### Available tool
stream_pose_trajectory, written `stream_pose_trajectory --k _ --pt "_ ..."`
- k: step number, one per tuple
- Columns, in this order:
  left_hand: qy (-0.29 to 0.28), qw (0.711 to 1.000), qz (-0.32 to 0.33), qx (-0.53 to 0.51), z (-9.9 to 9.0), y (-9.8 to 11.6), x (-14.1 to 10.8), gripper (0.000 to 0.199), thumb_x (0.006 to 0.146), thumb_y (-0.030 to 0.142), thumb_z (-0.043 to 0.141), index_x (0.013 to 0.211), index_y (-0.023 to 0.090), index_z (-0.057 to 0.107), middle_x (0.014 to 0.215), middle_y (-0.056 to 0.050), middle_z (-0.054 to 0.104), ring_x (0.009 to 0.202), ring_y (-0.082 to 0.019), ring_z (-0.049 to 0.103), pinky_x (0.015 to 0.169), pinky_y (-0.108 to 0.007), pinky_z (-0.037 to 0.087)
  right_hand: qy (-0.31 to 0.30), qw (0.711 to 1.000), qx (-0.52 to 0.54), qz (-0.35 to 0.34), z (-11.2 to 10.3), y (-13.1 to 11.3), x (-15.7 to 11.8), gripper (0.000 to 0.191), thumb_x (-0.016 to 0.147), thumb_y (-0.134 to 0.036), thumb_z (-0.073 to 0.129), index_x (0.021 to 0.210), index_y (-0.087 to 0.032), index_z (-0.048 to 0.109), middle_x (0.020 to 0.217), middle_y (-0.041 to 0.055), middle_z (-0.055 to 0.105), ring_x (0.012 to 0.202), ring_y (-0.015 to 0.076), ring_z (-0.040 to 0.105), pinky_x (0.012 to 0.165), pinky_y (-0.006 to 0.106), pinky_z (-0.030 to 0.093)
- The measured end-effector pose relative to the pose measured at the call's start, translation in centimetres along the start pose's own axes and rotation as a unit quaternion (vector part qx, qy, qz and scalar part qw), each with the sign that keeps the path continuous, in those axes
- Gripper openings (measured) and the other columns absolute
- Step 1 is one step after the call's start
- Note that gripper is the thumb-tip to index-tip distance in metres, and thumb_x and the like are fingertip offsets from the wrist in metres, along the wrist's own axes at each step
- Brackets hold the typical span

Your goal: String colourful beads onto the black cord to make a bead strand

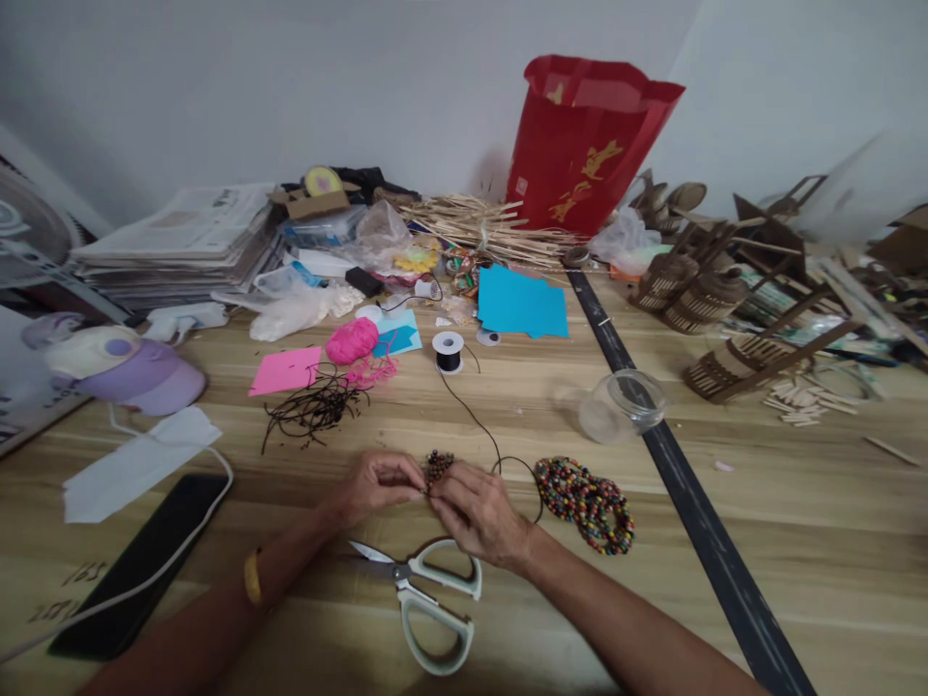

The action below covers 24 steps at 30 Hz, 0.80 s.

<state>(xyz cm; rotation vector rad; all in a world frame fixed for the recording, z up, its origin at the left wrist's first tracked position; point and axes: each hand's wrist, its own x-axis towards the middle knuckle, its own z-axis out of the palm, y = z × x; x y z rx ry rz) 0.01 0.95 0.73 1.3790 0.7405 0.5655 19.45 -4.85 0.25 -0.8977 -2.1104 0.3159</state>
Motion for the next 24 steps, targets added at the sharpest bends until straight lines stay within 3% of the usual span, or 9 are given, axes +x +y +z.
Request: stream_pose_trajectory --k 24 --pt "-0.008 1.0 -0.02 -0.007 0.06 0.02 0.02 0.022 0.061 0.026 0.077 0.071 0.01 0.067 0.072 -0.003 0.065 0.067 -0.011 0.058 0.066 -0.022 0.044 -0.004 1.0 0.01 -0.011 -0.01 0.13 -0.07 0.012 0.092 -0.015 0.045 0.09 -0.016 0.057 0.077 0.0073 0.061 0.07 0.0163 0.053 0.06 0.026 0.044"
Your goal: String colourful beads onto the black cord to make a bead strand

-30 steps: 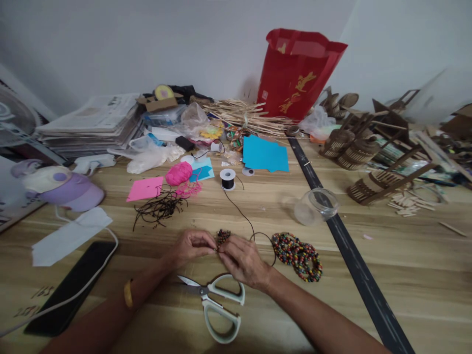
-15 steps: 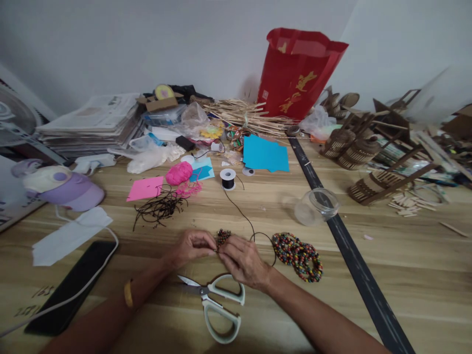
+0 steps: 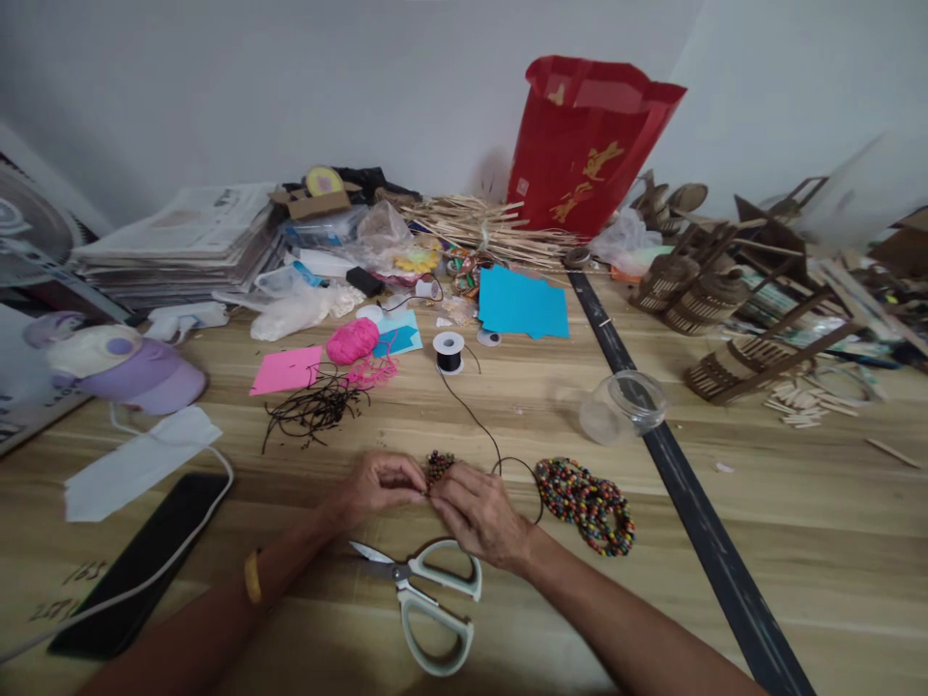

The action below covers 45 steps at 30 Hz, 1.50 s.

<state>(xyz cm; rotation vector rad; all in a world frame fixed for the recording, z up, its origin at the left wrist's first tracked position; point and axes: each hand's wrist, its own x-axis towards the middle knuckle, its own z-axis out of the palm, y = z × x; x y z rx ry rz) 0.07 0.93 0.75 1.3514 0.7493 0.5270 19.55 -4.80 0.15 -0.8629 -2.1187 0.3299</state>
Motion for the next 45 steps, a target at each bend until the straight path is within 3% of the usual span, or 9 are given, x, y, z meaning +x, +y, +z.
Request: stream_pose_trajectory --k 24,28,36,45 --pt "0.01 1.0 -0.009 0.0 0.18 -0.01 0.03 0.022 0.059 0.025 0.078 0.072 0.011 0.066 0.07 -0.002 0.065 0.065 -0.011 0.058 0.065 -0.022 0.044 -0.009 1.0 -0.027 0.009 0.33 0.21 -0.24 0.013 0.093 -0.018 0.044 0.09 -0.017 0.057 0.076 0.0062 0.061 0.069 0.0157 0.055 0.06 0.026 0.044" --pt "0.019 0.999 0.027 0.029 0.31 -0.06 -0.04 0.019 0.063 0.024 0.076 0.07 0.01 0.066 0.07 -0.003 0.064 0.066 -0.011 0.058 0.065 -0.022 0.044 -0.01 0.999 -0.027 0.02 0.42 0.34 -0.33 0.013 0.092 -0.017 0.044 0.088 -0.017 0.056 0.075 0.0059 0.06 0.067 0.0159 0.054 0.059 0.026 0.043" --pt "0.048 0.979 0.163 0.113 0.39 -0.2 0.08 0.008 0.069 0.02 0.07 0.07 0.012 0.068 0.073 -0.007 0.065 0.072 -0.015 0.06 0.069 -0.025 0.046 -0.016 1.0 -0.021 0.016 0.41 0.33 -0.23 0.012 0.092 -0.017 0.043 0.088 -0.017 0.054 0.074 0.0056 0.058 0.067 0.016 0.053 0.059 0.025 0.042" --pt "0.058 0.981 0.137 0.122 0.54 0.41 -0.19 0.007 0.068 0.016 0.069 0.074 0.013 0.067 0.074 -0.005 0.065 0.071 -0.014 0.059 0.069 -0.024 0.046 -0.012 0.999 -0.012 0.027 0.33 0.3 -0.22 0.013 0.093 -0.017 0.042 0.089 -0.017 0.055 0.077 0.0068 0.06 0.069 0.0165 0.055 0.06 0.026 0.045"
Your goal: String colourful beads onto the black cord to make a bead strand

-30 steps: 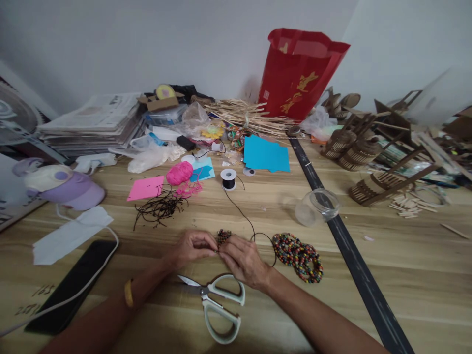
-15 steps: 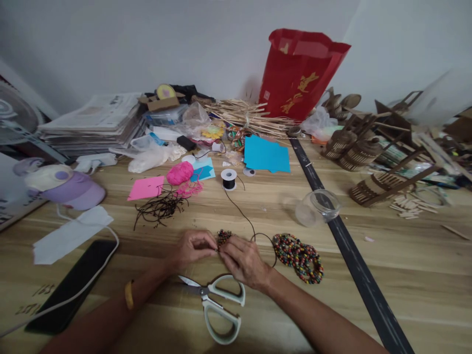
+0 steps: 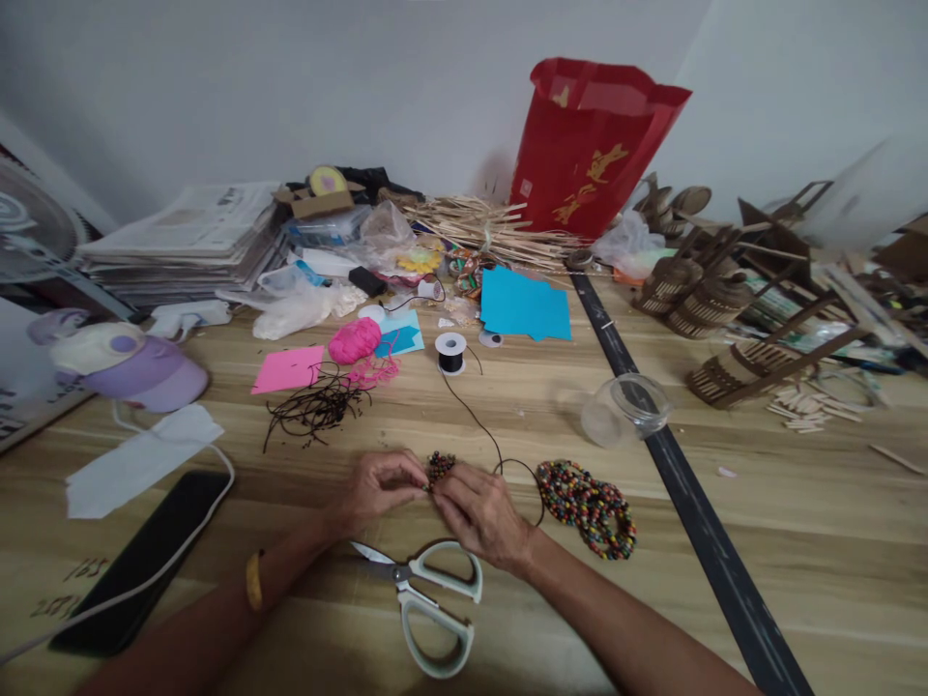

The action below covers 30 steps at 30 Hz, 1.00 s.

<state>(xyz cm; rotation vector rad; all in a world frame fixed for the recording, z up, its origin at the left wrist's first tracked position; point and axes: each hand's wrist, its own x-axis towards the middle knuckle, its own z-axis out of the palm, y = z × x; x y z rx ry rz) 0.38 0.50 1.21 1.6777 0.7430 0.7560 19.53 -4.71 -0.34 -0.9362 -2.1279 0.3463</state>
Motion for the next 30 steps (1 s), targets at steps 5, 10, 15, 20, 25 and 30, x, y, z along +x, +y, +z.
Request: stream_pose_trajectory --k 5,10,15,20,25,30 --pt "0.004 1.0 -0.005 -0.009 -0.14 -0.09 0.02 0.009 0.069 0.02 0.07 0.072 0.012 0.068 0.075 -0.006 0.065 0.073 -0.015 0.06 0.069 -0.025 0.046 0.005 1.0 0.006 0.009 0.12 0.22 -0.15 0.013 0.093 -0.017 0.042 0.09 -0.017 0.055 0.078 0.0069 0.06 0.072 0.0166 0.056 0.063 0.026 0.046" --pt "0.001 1.0 0.011 -0.011 -0.23 -0.4 0.11 0.009 0.07 0.02 0.07 0.073 0.012 0.069 0.075 -0.007 0.066 0.073 -0.016 0.061 0.069 -0.026 0.046 0.001 1.0 0.007 0.008 0.18 0.37 -0.29 0.014 0.094 -0.018 0.041 0.092 -0.017 0.056 0.08 0.0071 0.06 0.073 0.0165 0.056 0.064 0.027 0.047" --pt "-0.003 1.0 0.007 -0.005 -0.24 -0.27 0.06 0.009 0.071 0.021 0.07 0.074 0.012 0.07 0.077 -0.008 0.066 0.075 -0.016 0.061 0.071 -0.026 0.047 -0.002 1.0 0.006 0.014 0.03 0.17 -0.2 0.015 0.094 -0.018 0.041 0.092 -0.017 0.056 0.081 0.0075 0.06 0.074 0.0168 0.057 0.065 0.027 0.048" --pt "-0.007 1.0 0.0 -0.005 -0.21 0.01 0.03 0.009 0.071 0.02 0.069 0.074 0.012 0.07 0.077 -0.007 0.066 0.074 -0.015 0.061 0.071 -0.025 0.047 -0.006 1.0 0.007 0.015 -0.01 0.13 -0.13 0.014 0.093 -0.017 0.042 0.091 -0.017 0.055 0.081 0.0074 0.061 0.073 0.017 0.057 0.064 0.027 0.047" --pt "-0.012 1.0 -0.009 0.003 -0.2 0.15 0.04 0.008 0.07 0.02 0.07 0.074 0.013 0.07 0.078 -0.007 0.067 0.077 -0.016 0.061 0.073 -0.026 0.047 -0.003 1.0 0.003 0.01 0.03 0.15 -0.12 0.014 0.094 -0.018 0.041 0.091 -0.018 0.055 0.08 0.007 0.061 0.073 0.0167 0.057 0.064 0.026 0.048" --pt "-0.018 1.0 -0.012 -0.006 -0.12 0.16 0.06 0.009 0.07 0.02 0.069 0.075 0.012 0.07 0.078 -0.007 0.067 0.076 -0.016 0.061 0.072 -0.026 0.046 -0.008 1.0 0.003 0.006 0.0 0.09 -0.05 0.013 0.093 -0.017 0.041 0.091 -0.018 0.054 0.08 0.007 0.06 0.072 0.0169 0.057 0.064 0.026 0.047"
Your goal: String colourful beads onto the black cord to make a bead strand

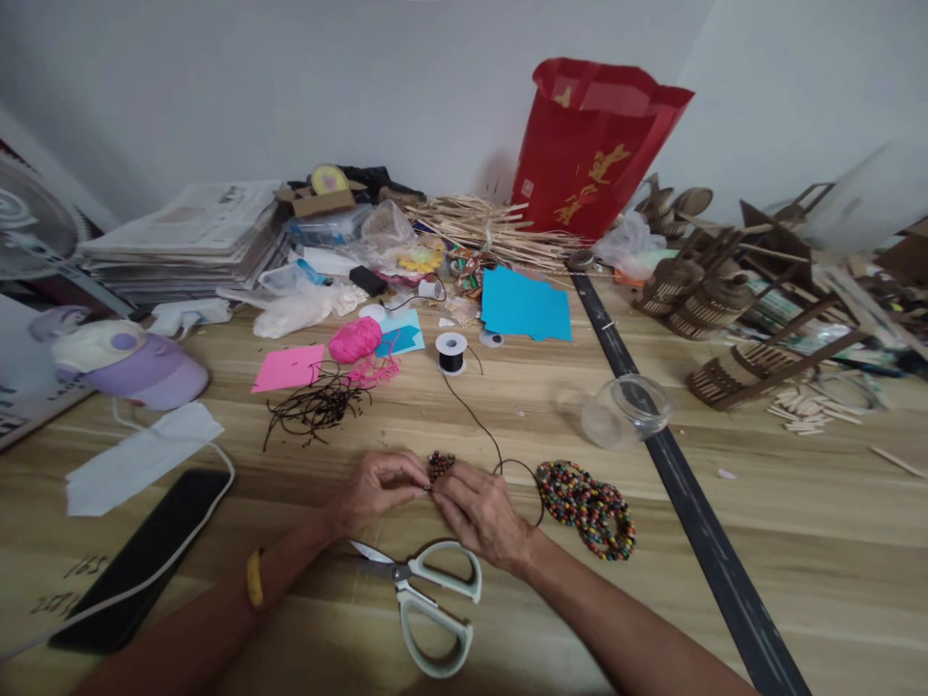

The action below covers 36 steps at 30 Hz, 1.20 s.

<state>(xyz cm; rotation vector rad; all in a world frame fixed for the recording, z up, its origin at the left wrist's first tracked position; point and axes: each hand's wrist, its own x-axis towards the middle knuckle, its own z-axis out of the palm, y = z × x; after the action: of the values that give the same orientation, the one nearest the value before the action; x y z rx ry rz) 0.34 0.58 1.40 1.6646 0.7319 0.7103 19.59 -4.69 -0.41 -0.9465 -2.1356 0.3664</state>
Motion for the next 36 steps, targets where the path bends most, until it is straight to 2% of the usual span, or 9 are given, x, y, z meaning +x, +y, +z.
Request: stream_pose_trajectory --k 14,29,36 --pt "0.021 1.0 0.005 -0.002 -0.04 -0.19 0.01 0.008 0.07 0.02 0.07 0.073 0.013 0.07 0.075 -0.006 0.066 0.073 -0.015 0.06 0.069 -0.025 0.046 0.007 1.0 0.003 0.01 0.03 -0.01 -0.01 0.014 0.093 -0.018 0.042 0.09 -0.018 0.055 0.077 0.0065 0.06 0.07 0.0165 0.057 0.061 0.026 0.047" --pt "-0.001 1.0 0.01 0.002 0.05 -0.01 0.08 0.006 0.07 0.017 0.068 0.073 0.012 0.07 0.076 -0.007 0.066 0.075 -0.016 0.06 0.071 -0.026 0.046 0.003 1.0 -0.001 0.005 0.02 -0.08 0.08 0.012 0.092 -0.016 0.043 0.089 -0.017 0.055 0.078 0.0063 0.059 0.07 0.0161 0.055 0.061 0.025 0.045" --pt "0.002 0.997 -0.063 -0.04 0.32 -0.25 -0.15 0.01 0.067 0.017 0.07 0.075 0.012 0.067 0.075 -0.005 0.065 0.072 -0.014 0.06 0.069 -0.024 0.046 0.016 0.998 0.063 0.006 0.32 0.19 -0.23 0.007 0.093 -0.022 0.048 0.097 -0.018 0.053 0.081 0.0061 0.061 0.072 0.0156 0.058 0.064 0.026 0.047"
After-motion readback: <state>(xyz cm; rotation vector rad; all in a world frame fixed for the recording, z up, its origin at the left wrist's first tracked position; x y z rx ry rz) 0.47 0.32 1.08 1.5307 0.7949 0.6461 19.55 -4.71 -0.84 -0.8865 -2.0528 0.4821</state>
